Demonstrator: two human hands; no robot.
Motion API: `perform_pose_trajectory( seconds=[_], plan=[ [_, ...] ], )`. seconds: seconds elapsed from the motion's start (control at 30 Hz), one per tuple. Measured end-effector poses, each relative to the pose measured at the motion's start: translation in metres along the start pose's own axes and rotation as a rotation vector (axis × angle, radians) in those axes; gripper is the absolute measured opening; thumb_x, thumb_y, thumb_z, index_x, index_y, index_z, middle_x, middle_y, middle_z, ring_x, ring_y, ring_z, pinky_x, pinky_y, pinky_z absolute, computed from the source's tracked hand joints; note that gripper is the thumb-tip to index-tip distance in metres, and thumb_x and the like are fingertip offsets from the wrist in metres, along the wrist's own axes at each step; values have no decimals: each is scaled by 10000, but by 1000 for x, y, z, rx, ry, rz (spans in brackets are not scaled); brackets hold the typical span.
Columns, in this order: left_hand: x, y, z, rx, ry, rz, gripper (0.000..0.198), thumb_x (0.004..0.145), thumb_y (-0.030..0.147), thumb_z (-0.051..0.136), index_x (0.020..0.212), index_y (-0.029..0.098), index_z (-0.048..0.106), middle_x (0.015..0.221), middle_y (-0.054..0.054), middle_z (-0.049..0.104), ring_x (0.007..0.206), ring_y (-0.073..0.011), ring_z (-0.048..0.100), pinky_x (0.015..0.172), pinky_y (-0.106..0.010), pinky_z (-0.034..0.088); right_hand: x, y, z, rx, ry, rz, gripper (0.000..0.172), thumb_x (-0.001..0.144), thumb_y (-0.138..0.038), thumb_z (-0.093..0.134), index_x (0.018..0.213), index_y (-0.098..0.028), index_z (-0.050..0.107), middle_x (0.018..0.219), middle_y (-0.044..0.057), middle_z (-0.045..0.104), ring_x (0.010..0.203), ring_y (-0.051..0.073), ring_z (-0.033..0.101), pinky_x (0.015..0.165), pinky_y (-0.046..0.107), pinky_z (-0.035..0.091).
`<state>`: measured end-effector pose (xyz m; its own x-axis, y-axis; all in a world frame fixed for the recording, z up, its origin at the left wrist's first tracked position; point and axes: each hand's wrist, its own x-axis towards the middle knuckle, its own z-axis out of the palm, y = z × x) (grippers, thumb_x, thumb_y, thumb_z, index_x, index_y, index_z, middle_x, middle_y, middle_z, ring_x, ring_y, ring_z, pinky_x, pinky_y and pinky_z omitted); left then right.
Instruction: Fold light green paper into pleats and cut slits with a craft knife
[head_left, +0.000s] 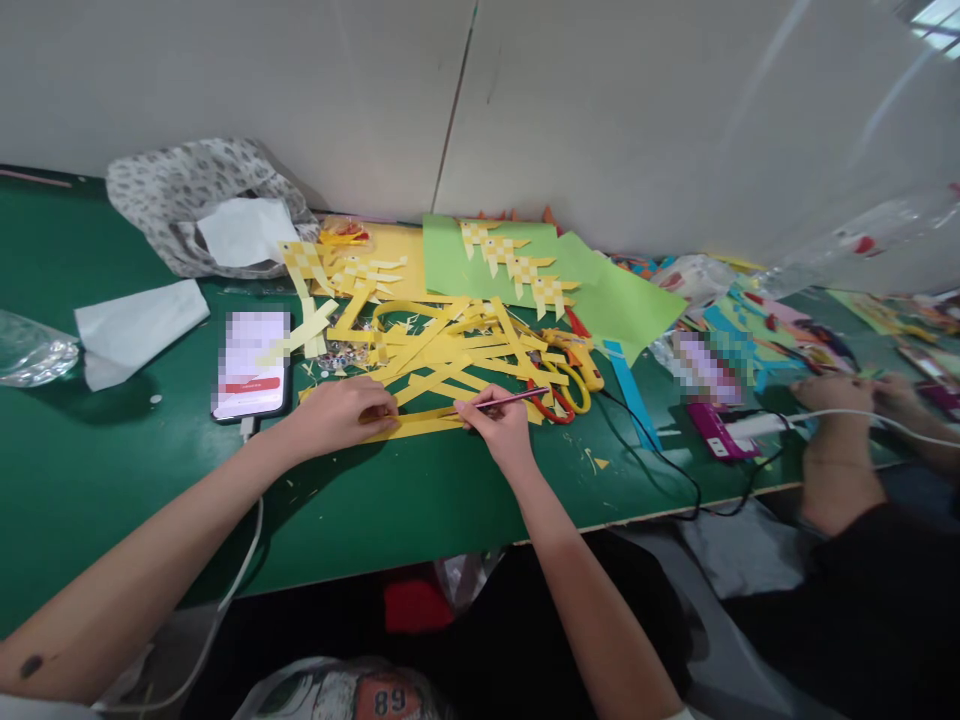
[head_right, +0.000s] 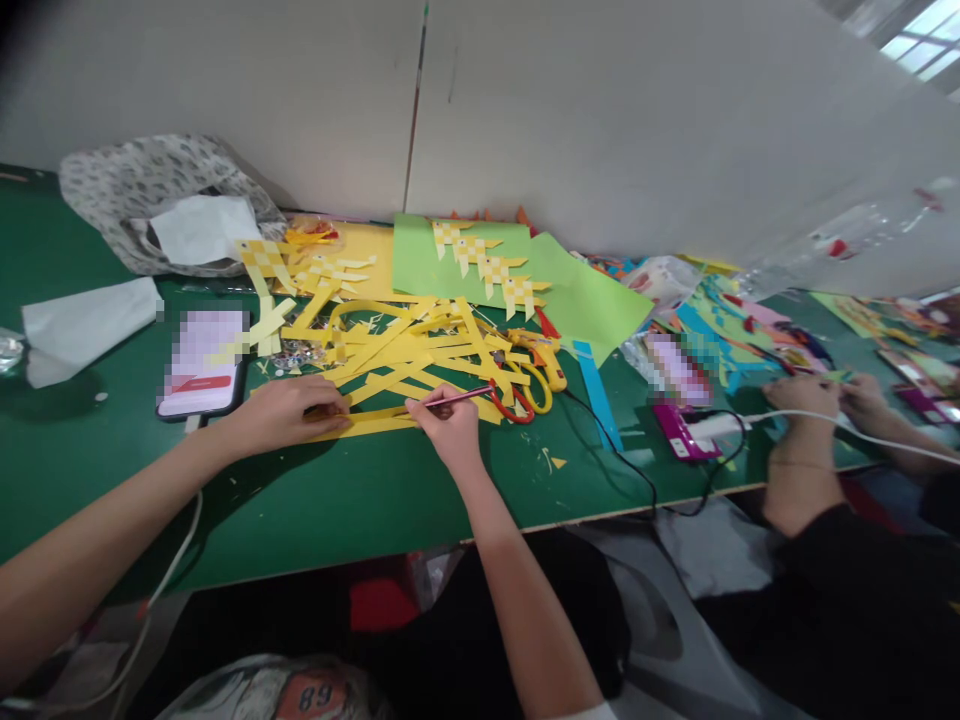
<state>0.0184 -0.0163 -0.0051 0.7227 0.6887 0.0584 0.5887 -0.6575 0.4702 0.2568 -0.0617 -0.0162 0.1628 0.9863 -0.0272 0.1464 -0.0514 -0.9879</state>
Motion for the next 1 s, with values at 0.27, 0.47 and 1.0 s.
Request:
perform_pose_trajectory(
  seconds=[0.27,0.47,1.0],
  plan=[
    [-1,0,-1,-9,-9,-17,228,895,367,489,873,207,650,874,-29,680,808,-172,604,640,-253,395,5,5,-12,3,-1,10,312,598,-391,803,597,-212,547,521,-17,599,482,152,566,484,276,449],
    [-1,0,-1,3,-1,-6,245,896,370,480,859,204,656,870,-32,689,798,-169,609,617,-245,389,8,2,-20,-5,31,8,316,570,-365,819,571,-209,545,495,-28,585,458,137,540,469,267,430],
    [-1,-2,2,-14,-1,-32,234,880,381,508,866,202,657,854,-25,672,778,-163,601,619,-249,381,16,10,-51,-22,114,-19,270,578,-328,806,584,-191,573,528,-8,633,466,122,563,476,246,463]
  ],
)
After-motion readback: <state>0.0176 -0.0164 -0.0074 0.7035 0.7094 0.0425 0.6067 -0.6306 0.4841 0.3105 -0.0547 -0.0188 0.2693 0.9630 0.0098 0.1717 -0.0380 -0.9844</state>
